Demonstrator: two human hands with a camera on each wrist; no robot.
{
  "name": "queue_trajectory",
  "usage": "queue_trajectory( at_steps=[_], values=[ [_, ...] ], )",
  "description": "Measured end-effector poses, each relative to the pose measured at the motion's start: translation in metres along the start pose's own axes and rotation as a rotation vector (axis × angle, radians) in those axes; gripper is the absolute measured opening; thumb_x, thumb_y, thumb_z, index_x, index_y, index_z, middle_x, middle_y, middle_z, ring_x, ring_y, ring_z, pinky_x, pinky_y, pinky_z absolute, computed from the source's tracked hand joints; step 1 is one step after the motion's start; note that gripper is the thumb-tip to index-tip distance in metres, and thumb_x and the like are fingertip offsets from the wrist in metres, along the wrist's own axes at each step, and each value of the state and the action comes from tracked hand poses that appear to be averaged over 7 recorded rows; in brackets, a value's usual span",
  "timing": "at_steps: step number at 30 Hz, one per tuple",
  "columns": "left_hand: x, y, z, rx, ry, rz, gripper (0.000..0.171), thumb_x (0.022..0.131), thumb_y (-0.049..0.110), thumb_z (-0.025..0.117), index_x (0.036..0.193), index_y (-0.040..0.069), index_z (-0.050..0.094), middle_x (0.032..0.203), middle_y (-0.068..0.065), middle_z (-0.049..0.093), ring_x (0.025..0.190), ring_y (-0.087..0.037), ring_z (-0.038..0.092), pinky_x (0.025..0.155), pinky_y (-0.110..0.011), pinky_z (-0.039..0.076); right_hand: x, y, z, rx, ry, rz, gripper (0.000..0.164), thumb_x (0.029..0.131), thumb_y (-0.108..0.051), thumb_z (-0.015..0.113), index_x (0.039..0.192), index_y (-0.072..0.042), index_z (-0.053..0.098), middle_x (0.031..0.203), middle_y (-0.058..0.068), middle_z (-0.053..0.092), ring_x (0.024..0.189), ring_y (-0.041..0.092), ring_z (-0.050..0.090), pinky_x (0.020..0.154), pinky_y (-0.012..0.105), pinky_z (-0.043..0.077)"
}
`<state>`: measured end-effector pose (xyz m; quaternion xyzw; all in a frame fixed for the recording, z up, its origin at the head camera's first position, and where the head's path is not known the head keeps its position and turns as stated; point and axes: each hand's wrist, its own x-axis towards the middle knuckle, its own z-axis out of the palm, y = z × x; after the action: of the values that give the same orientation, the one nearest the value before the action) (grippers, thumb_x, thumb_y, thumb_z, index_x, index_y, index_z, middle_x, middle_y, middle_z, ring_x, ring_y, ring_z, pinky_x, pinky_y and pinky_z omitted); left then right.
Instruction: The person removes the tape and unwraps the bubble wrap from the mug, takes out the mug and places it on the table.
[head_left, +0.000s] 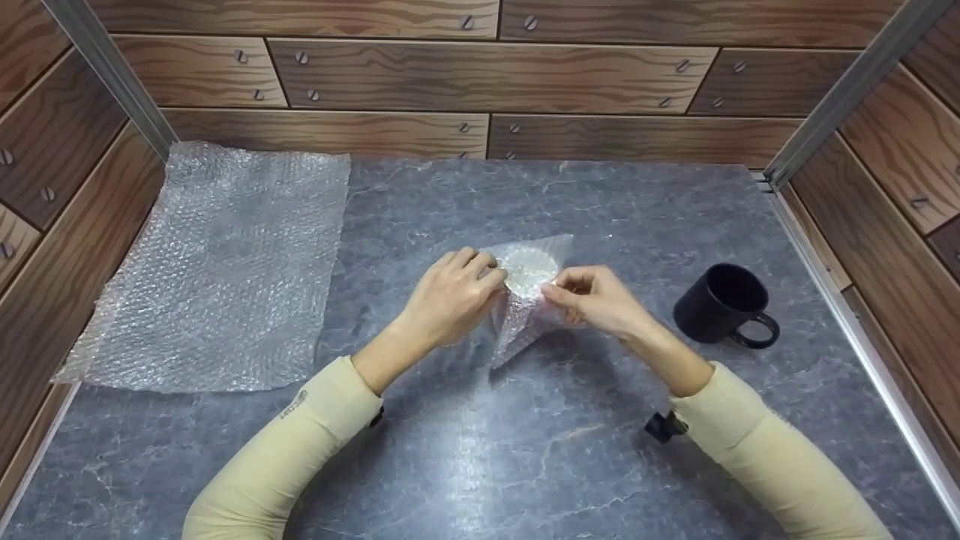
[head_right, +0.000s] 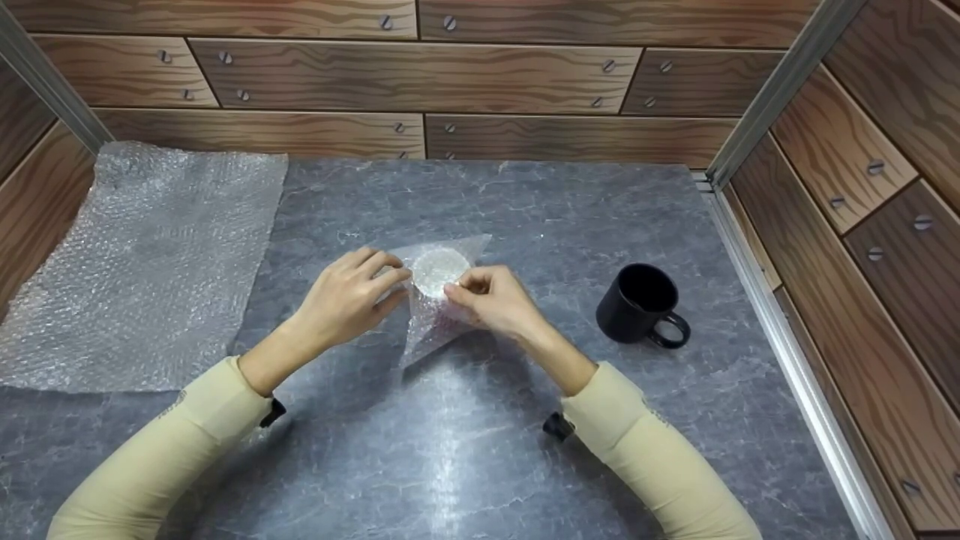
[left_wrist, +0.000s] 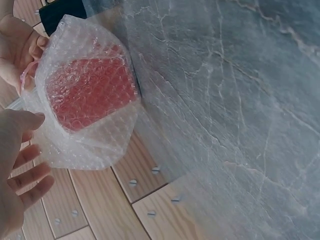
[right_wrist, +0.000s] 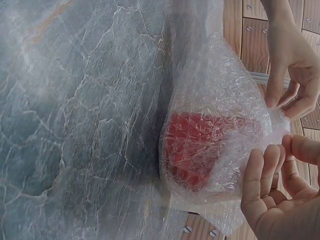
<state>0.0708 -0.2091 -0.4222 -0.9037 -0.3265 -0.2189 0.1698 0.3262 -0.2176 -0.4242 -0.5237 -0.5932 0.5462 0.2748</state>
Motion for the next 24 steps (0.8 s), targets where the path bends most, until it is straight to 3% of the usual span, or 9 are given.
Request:
queue_trajectory(
  at_steps=[5, 12, 24],
  values=[
    [0.001, -0.001, 0.005, 0.006, 0.005, 0.000, 0.013, 0.095, 0.022, 0.076, 0.105, 0.014, 0.076, 0.107, -0.003, 0.076, 0.092, -0.019, 0.069, 0.077, -0.029, 0.060, 0.000, 0.001, 0.001, 0.002, 0.000, -0.005, 0.015, 0.101, -0.014, 0.069, 0.090, -0.004, 0.070, 0.071, -0.005, 0.061, 0.060, 0.005, 0.054, 0.054, 0.017, 0.049],
    [0.002, -0.004, 0.012, 0.016, 0.086, 0.019, 0.007, 0.093, 0.018, 0.077, 0.098, 0.015, 0.075, 0.097, -0.001, 0.076, 0.082, -0.017, 0.066, 0.067, -0.026, 0.056, 0.000, 0.002, 0.001, 0.018, -0.002, -0.013, 0.016, 0.102, -0.015, 0.069, 0.090, -0.004, 0.071, 0.072, -0.004, 0.063, 0.058, 0.005, 0.055, 0.055, 0.019, 0.051],
    [0.004, -0.007, 0.017, 0.045, 0.142, 0.051, 0.005, 0.092, 0.019, 0.078, 0.090, 0.016, 0.074, 0.091, 0.000, 0.076, 0.078, -0.018, 0.067, 0.067, -0.027, 0.055, -0.001, 0.001, 0.002, 0.005, 0.012, 0.010, 0.018, 0.103, -0.018, 0.068, 0.091, -0.005, 0.070, 0.074, -0.004, 0.063, 0.059, 0.006, 0.055, 0.058, 0.020, 0.053]
  ],
)
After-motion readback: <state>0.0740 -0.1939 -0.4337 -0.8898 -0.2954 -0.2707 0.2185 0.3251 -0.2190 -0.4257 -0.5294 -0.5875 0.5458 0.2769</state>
